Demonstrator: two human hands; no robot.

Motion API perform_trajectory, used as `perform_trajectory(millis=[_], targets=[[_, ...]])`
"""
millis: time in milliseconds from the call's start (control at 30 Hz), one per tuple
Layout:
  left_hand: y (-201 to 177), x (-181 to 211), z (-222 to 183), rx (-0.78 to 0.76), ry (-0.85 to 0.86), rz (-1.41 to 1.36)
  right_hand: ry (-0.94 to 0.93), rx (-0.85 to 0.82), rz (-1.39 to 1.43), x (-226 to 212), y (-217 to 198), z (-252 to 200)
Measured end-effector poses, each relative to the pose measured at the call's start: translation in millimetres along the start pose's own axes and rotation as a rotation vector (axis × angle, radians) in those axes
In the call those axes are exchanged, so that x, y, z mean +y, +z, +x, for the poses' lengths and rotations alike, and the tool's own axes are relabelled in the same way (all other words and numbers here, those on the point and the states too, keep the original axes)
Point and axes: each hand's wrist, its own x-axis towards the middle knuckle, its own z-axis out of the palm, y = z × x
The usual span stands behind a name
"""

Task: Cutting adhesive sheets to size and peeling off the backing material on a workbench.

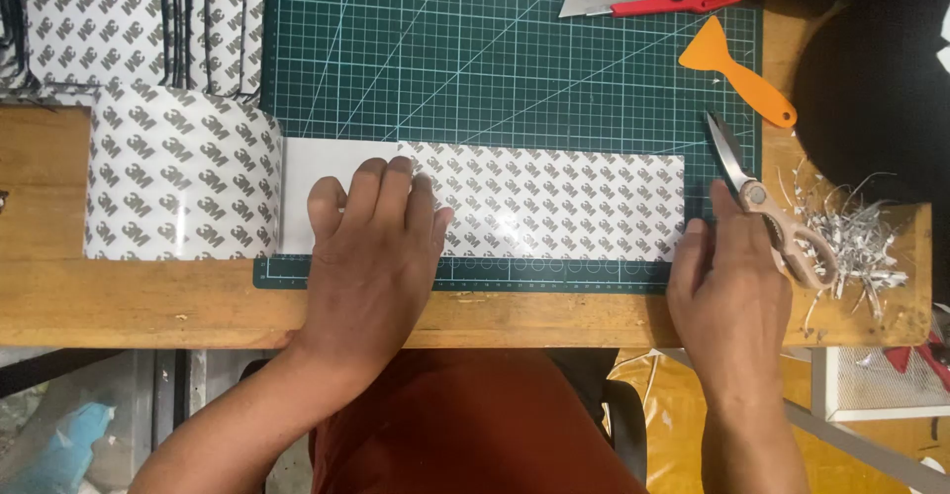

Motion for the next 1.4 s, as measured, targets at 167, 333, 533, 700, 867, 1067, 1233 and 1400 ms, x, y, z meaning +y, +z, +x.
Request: perform_trajectory(millis=[167, 333, 533, 700, 867, 1067, 1233, 1400], targets=[[1, 0, 1, 0.077, 0.085, -0.336, -0.170, 0.067, 0.029, -19, -11, 1], [9, 1, -1, 0.095, 0.183, -0.516, -0.429, 0.011, 0.049, -36, -3, 2], [15, 1, -3, 0.109, 0.148, -0.493, -0.343, 0.079, 0.069, -30, 2, -5], [18, -5, -5, 0.070, 0.163, -0.636, -0.282, 0.100, 0.196, -27, 7, -8], [17, -15, -9, 0.038, 0.212, -0.671, -0.247, 0.054, 0.260, -18, 13, -13], [20, -18, -14, -0.011, 0.225, -0.671, -0.240, 0.047, 0.302, -18, 15, -13], [21, -21, -15, -0.032, 0.238, -0.689, -0.230, 0.049, 0.341, -16, 15, -15], [26, -20, -14, -0.054, 0.247, -0.649, -0.145, 0.266, 0.228, -25, 12, -16]])
